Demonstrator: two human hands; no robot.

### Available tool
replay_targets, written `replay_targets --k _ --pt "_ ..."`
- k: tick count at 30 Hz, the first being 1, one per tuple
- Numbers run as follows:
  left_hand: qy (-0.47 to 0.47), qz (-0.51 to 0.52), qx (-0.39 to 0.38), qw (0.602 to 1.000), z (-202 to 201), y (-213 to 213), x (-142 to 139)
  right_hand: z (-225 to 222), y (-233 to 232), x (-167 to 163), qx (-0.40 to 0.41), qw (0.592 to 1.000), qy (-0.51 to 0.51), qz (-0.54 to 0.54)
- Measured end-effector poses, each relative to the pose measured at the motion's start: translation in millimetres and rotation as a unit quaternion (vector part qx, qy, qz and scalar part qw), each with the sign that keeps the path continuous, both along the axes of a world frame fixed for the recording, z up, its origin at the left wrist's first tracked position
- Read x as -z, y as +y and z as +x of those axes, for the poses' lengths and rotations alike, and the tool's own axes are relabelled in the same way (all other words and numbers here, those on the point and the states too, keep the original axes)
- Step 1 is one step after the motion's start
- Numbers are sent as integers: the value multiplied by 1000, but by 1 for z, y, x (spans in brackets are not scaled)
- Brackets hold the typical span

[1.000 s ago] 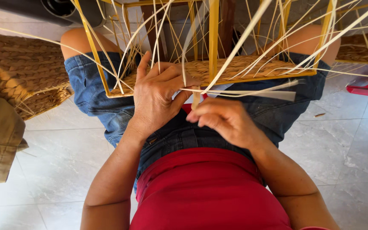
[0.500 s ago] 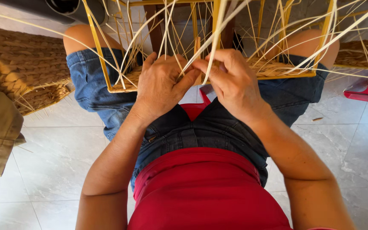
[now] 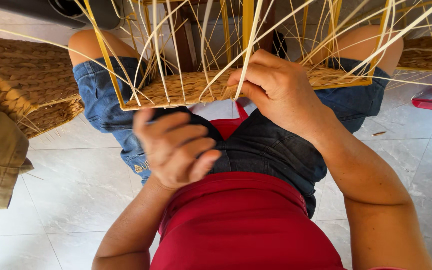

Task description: The person sits on a low stool and weaves thin rattan strips around a yellow metal frame with a woven base, threading and tightening the strips by hand. They occasionally reach to a nearby table to grab more strips and continue weaving them into the frame.

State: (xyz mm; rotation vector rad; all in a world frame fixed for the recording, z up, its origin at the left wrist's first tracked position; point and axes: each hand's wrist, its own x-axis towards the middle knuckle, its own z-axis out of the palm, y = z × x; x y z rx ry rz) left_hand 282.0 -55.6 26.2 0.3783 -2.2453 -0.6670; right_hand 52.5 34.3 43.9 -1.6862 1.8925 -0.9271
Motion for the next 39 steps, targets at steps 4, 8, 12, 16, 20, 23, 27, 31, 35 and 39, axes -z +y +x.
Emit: replay_targets --k 4,8,12,16,20,23,27,31,35,39 --pt "-139 26 -46 989 -17 16 22 -1 -6 0 25 989 -121 82" --pt "-138 41 -91 985 -36 17 30 -3 -5 -3 26 993 -88 79" --pt "-166 33 -72 983 -45 2 29 -3 -2 -3 8 999 36 24" --pt "-183 48 -36 981 -48 -2 27 -1 -4 2 6 999 -46 25" --pt "-187 41 -44 980 -52 -2 26 2 -4 6 22 999 -38 24" --pt "-195 40 -52 979 -55 -2 26 7 -4 7 24 998 57 -25" --pt "-200 44 -55 977 -55 -3 27 11 -4 8 37 997 70 -18" --pt "-201 53 -56 977 -53 -2 29 14 -3 7 19 998 54 13" --pt "-187 68 -54 978 -52 -3 27 18 -4 4 18 987 161 5" --pt "-157 102 1 982 -42 -12 18 13 -9 0 -13 985 160 67"
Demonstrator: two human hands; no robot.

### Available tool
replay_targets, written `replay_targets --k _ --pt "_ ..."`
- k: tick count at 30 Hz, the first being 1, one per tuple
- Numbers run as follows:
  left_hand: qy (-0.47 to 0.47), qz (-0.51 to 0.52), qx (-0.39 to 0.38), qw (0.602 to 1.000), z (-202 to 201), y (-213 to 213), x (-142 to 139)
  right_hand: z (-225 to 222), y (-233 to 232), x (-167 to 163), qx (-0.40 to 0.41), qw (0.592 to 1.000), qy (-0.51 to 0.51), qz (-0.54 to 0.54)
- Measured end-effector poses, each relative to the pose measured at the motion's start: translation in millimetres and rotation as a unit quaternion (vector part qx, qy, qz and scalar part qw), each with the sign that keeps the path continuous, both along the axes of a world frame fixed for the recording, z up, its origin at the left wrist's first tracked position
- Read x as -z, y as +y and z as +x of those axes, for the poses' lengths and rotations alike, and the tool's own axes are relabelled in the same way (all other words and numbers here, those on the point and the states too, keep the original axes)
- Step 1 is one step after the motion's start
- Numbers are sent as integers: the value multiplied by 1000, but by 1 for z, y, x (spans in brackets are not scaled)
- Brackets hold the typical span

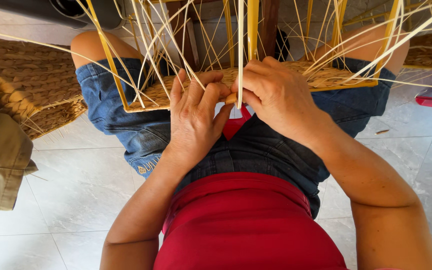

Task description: The person sits on a low stool and weaves thin rattan strips around a yellow metal frame with a woven base, threading and tightening the strips by hand. They occasionally reach to a nearby table to grab more strips and continue weaving them into the frame.

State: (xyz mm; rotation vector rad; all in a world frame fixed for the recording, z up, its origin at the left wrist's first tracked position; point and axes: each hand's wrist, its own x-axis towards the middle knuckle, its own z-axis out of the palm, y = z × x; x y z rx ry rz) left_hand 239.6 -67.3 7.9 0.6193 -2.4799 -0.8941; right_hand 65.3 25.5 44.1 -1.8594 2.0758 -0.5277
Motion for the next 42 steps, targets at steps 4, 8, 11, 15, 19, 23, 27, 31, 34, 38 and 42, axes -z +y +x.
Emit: replay_targets --k 4,8,11,15,19,23,27,31,34,38,42 --pt "14 65 25 997 5 -8 -5 -5 4 -14 -51 998 -2 21" --pt "8 67 -11 998 -2 -6 -6 2 31 -31 48 994 -79 -63" --pt "-18 58 -30 998 -9 -2 -6 9 50 -19 157 977 -145 -13" --pt "-39 48 -31 998 -14 -3 -7 26 53 39 229 871 -431 56" --pt "-77 39 -34 996 -18 -2 -13 36 63 80 263 786 -559 24" --pt "-16 43 27 999 -10 -6 -23 18 81 83 243 810 -529 66" --pt "7 56 55 997 -3 -6 -18 30 89 73 195 846 -494 37" --pt "-22 77 21 997 -1 -3 -4 54 86 58 140 878 -459 -5" --pt "14 40 74 996 5 -8 -2 51 71 48 203 759 -615 64" --pt "-32 28 3 999 -5 -1 -3 29 52 28 182 823 -535 -65" --pt "-46 27 -31 998 -14 3 -6 11 39 14 95 963 -133 -213"
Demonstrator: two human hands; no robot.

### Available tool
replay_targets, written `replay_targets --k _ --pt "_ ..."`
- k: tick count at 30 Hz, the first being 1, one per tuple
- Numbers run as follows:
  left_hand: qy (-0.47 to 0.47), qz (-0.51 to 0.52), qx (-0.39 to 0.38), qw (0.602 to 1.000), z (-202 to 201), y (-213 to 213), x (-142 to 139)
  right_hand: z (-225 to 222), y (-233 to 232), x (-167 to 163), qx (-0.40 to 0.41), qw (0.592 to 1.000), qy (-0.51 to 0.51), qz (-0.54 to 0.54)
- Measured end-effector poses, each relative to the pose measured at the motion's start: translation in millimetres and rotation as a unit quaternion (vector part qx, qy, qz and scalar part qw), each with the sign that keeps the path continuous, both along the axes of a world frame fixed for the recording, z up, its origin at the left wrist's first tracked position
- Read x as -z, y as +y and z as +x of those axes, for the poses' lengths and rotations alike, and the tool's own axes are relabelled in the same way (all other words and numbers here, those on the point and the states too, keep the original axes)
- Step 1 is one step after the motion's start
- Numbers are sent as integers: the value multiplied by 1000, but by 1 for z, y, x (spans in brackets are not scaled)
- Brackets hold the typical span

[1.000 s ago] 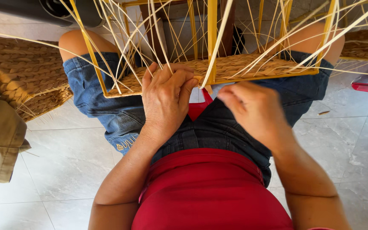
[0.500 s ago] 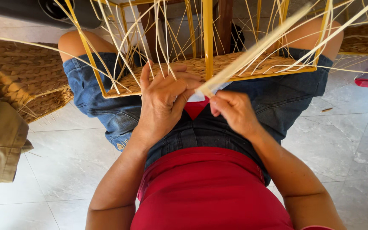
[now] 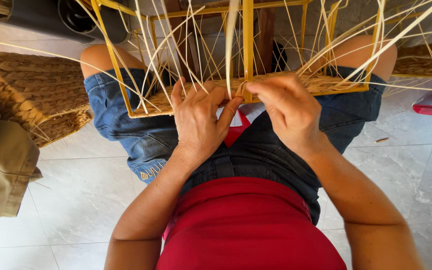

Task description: The person sits on a low stool and weaves thin rattan strips around a yellow metal frame with a woven base, threading and tightening the strips by hand. They occasionally reach to a nearby table to grab more strips and continue weaving them into the frame.

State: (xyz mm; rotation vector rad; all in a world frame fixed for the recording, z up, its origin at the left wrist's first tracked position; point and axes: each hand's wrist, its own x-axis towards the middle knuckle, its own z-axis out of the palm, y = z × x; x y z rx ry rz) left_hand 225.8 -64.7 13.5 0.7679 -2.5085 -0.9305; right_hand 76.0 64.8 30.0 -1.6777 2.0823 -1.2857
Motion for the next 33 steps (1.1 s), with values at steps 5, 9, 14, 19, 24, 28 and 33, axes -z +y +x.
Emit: replay_targets --k 5,9,14,19,24,28,33 --pt "14 11 6 1000 0 0 -4 -13 -15 3 -82 981 176 -33" --pt "23 22 20 999 2 -1 -6 -21 -22 7 -115 977 177 -28" --pt "-3 -17 26 999 4 1 -3 -22 -21 3 -114 992 16 47" --pt "16 -33 -4 999 -1 7 3 -19 -23 -7 -117 988 -9 100" --pt "13 -89 -14 996 -1 9 7 -12 -26 -13 -90 985 106 99" --pt "-20 -81 -24 996 0 9 13 -12 -28 -12 -104 982 82 134" --pt "39 -52 1 998 9 7 19 -13 -32 -9 -102 980 79 152"
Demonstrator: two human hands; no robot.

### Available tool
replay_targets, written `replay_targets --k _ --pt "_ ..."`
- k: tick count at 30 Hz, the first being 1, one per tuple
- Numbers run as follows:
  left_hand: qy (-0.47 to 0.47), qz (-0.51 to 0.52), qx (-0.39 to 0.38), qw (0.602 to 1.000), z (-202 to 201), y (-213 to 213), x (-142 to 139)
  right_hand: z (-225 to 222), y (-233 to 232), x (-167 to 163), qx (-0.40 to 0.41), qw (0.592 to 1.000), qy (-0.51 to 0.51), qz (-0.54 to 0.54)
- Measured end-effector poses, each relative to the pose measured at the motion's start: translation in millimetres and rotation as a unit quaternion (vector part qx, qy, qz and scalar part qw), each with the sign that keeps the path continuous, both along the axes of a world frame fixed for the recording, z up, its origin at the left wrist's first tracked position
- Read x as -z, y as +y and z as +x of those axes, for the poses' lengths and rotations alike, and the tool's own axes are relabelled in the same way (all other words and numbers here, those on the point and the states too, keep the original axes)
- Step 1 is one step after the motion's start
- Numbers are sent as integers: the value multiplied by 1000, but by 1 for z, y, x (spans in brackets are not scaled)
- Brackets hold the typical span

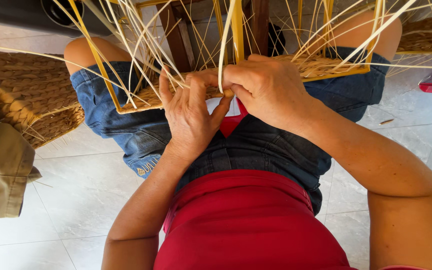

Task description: The person sits on a low stool and weaves thin rattan strips around a yellow metal frame with a woven base, threading and tightening the strips by hand. They occasionally reach to a nearby table to grab more strips and continue weaving them into the frame.

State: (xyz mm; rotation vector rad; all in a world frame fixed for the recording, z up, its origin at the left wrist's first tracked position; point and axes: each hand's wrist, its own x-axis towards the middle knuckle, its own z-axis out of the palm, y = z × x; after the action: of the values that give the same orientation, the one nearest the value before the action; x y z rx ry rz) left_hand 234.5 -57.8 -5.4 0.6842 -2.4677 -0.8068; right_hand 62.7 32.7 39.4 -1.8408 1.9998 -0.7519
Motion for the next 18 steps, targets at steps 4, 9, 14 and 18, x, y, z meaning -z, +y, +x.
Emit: replay_targets --k 4,9,14,18 --pt "37 18 21 999 6 -1 -2 3 -1 -5 -21 999 32 -2" --pt "16 20 8 1000 3 -1 -6 4 -5 -17 -45 989 138 -26" --pt "-26 1 -11 1000 -3 -2 -12 0 19 -36 0 996 65 -54" --pt "-16 11 -10 1000 -10 -2 -17 19 51 -15 157 982 -105 7"
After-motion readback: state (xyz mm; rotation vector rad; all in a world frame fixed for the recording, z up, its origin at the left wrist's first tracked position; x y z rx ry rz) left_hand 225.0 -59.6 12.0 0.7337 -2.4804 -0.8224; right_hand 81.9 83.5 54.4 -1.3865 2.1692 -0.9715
